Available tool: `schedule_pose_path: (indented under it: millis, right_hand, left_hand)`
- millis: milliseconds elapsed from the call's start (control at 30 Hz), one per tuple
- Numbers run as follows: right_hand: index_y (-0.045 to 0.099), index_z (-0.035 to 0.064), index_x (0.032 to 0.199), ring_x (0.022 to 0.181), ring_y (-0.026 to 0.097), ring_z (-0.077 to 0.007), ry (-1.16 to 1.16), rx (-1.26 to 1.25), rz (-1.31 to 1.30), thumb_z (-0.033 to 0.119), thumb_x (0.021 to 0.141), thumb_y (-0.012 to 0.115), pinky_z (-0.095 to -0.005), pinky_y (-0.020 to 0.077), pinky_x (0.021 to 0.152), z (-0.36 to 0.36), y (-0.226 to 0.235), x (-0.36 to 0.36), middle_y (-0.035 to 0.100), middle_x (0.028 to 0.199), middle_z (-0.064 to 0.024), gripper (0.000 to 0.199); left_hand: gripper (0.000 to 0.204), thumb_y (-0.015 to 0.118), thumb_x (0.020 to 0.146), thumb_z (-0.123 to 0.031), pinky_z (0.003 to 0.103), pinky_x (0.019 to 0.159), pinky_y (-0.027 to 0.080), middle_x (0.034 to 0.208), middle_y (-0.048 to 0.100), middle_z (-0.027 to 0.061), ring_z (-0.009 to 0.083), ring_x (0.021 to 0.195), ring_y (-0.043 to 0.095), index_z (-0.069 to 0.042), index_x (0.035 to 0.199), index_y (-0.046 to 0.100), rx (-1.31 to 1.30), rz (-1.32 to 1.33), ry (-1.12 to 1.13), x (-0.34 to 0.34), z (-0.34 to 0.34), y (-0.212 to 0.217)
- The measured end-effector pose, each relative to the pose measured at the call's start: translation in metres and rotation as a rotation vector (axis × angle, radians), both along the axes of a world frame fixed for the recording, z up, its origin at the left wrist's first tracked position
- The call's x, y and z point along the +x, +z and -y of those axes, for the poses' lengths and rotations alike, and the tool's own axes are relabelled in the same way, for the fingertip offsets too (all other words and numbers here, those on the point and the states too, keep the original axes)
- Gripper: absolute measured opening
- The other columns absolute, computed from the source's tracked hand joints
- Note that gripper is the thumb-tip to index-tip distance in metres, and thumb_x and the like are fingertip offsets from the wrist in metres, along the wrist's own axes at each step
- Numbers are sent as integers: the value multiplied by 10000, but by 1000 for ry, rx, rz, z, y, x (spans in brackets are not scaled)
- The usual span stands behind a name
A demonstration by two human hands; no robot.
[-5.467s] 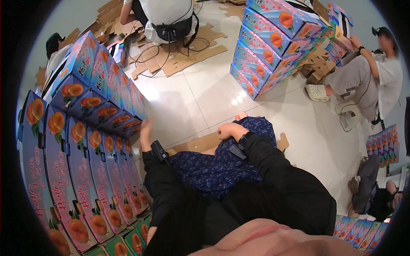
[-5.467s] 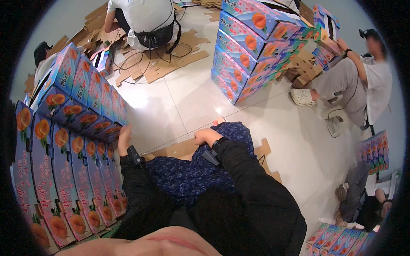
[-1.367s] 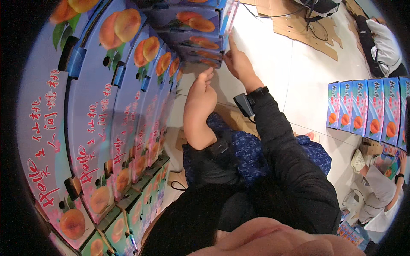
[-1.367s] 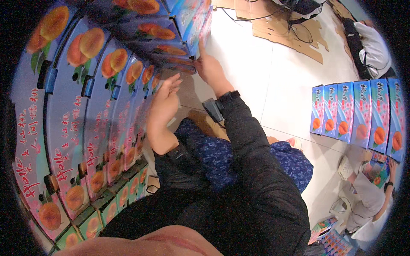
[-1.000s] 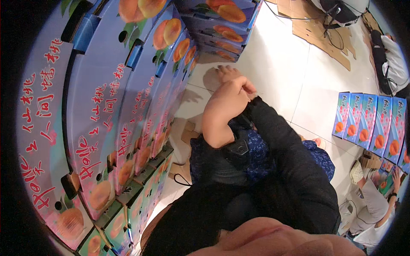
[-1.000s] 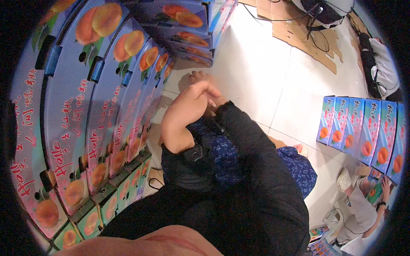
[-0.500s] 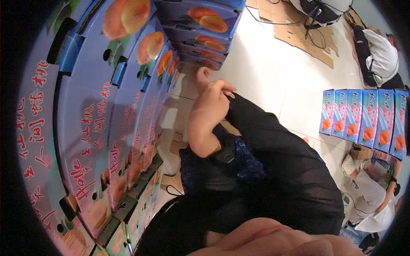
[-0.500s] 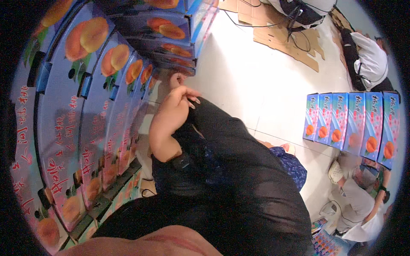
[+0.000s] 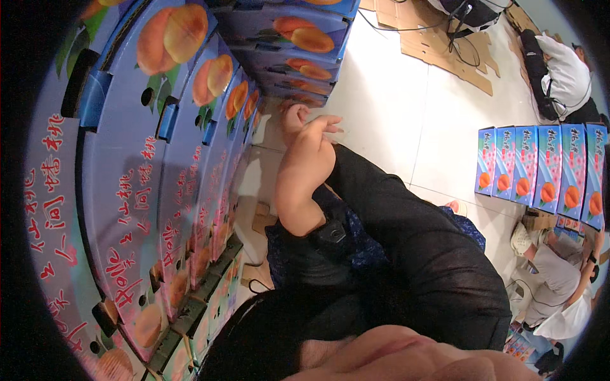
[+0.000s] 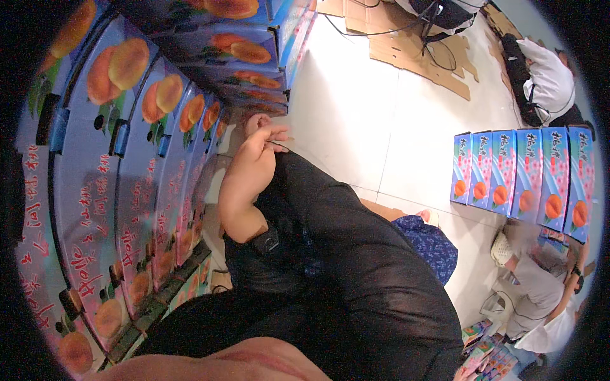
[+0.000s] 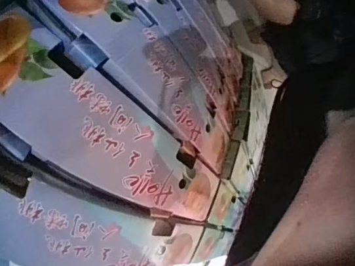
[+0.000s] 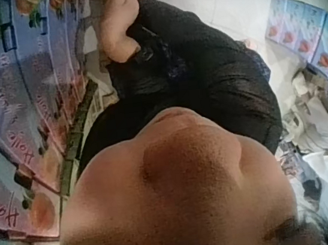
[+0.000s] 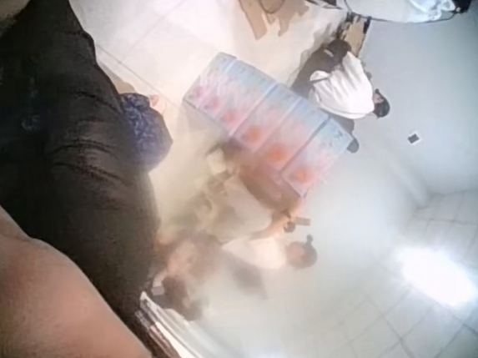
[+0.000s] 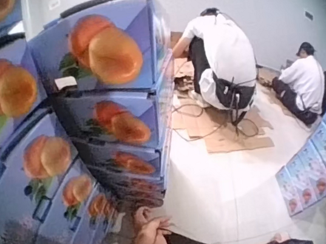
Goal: The recorder is assembling and stacking fruit boxes in a factory setting.
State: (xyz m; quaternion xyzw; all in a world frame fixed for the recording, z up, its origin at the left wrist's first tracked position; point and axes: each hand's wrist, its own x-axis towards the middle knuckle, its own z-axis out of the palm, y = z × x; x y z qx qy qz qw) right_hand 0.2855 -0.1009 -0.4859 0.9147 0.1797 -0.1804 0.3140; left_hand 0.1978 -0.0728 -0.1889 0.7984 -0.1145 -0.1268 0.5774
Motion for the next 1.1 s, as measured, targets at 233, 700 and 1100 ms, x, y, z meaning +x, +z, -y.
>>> schedule_pose_path:
  millis: [233, 700, 1100]
  right_hand:
    - [613, 87, 1020, 783, 611, -229, -3, 91, -6, 167, 832, 532, -463, 423, 489, 22, -3, -18, 624, 860, -30, 221]
    - [619, 90, 1008, 786, 613, -230, 36, 198, -14, 166, 830, 532, -460, 428, 492, 31, 1, -38, 624, 858, -29, 213]
    - [624, 94, 998, 789, 614, -230, 63, 225, -23, 165, 828, 531, -457, 432, 495, 27, 2, -43, 624, 856, -28, 206]
  left_hand:
    - [346, 411, 764, 65, 345, 992, 303, 976, 622, 159, 272, 1092, 467, -4, 1036, 613, -14, 18, 28, 1, 11, -3]
    - [398, 352, 781, 125, 304, 932, 414, 1111, 489, 133, 232, 1051, 540, 24, 1098, 572, 23, 31, -29, 1, 8, -18]
    - [370, 389, 801, 85, 331, 944, 410, 1084, 532, 170, 271, 1051, 533, -1, 1110, 574, 173, 47, -22, -2, 5, 10]
